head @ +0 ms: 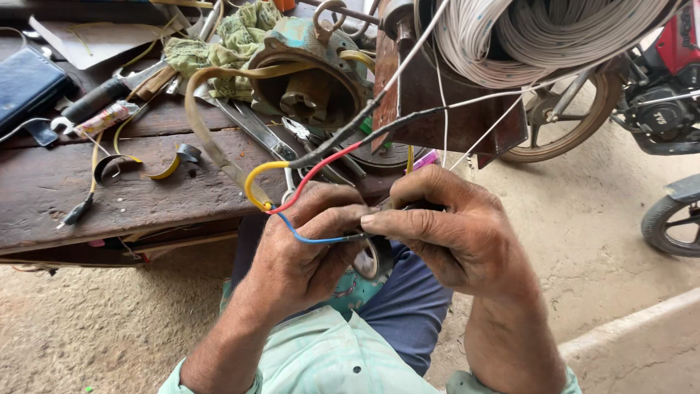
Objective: The person sits at a cluttered workbench and repairs a bundle of wires. They strip insulation, twist exposed strands, and wrap connections with black and yellow electrical tape. The person uses pliers and scissors to cut and adjust the wires.
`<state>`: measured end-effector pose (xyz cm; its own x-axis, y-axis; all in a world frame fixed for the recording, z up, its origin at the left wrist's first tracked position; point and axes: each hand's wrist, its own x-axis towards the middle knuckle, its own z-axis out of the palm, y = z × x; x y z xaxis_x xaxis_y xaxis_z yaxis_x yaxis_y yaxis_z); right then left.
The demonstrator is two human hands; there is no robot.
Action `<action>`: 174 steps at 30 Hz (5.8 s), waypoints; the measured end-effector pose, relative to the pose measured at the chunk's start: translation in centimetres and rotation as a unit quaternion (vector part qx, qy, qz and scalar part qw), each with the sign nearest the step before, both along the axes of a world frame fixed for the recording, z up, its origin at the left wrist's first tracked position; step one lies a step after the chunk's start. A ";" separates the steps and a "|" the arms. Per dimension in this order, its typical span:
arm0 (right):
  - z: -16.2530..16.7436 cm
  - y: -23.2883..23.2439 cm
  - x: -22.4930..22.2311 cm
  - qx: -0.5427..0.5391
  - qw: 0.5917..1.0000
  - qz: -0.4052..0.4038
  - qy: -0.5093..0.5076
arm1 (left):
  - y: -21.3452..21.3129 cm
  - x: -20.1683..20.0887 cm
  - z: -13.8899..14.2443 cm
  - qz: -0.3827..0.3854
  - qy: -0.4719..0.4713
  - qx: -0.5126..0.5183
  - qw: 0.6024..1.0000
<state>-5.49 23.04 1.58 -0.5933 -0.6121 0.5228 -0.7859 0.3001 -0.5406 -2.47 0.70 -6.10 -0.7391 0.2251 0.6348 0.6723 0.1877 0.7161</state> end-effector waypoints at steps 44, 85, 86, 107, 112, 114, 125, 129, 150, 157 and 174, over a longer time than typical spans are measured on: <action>-2.2 -1.3 0.3 -0.045 0.994 -0.036 0.098 | 3.2 2.7 -3.4 -0.156 -0.363 0.406 0.824; -0.7 -2.9 2.8 0.130 0.968 -0.193 0.097 | -0.2 0.1 1.2 -0.150 -0.043 0.043 0.987; -0.5 -2.8 2.8 0.127 0.970 -0.189 0.087 | -0.7 0.1 1.1 -0.158 -0.046 0.012 0.986; -2.1 -1.2 2.0 0.042 0.988 -0.090 0.122 | 3.4 2.8 -3.3 -0.141 -0.322 0.294 0.889; -1.9 -2.1 2.5 0.085 0.974 -0.151 0.143 | 3.2 1.8 -0.4 -0.133 -0.207 0.380 0.892; -1.9 -2.4 2.8 0.125 0.964 -0.193 0.130 | 2.6 1.5 0.6 -0.163 -0.155 0.306 0.925; -2.6 -0.8 2.5 0.005 0.997 -0.072 0.000 | 0.7 3.5 -1.9 -0.093 -0.231 0.193 0.949; -3.7 -0.5 2.4 -0.026 0.997 -0.068 0.022 | 1.9 5.7 -1.3 -0.107 -0.131 0.232 0.958; -3.6 -0.9 3.6 -0.021 0.991 -0.111 0.070 | 1.1 5.3 -1.1 0.179 0.205 -0.072 0.960; -4.3 -1.0 3.6 -0.027 0.988 -0.126 0.084 | 0.9 5.1 -1.2 0.163 0.205 -0.095 0.960; -5.8 -1.2 3.5 -0.086 0.984 -0.119 0.105 | 0.5 2.7 2.5 0.170 0.174 -0.072 0.967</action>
<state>-2.02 21.87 -4.22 -0.5779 -0.3607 0.7320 -0.8035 0.4083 -0.4331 0.22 1.19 -3.59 -0.5337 0.1122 0.8382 0.7498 0.5213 0.4076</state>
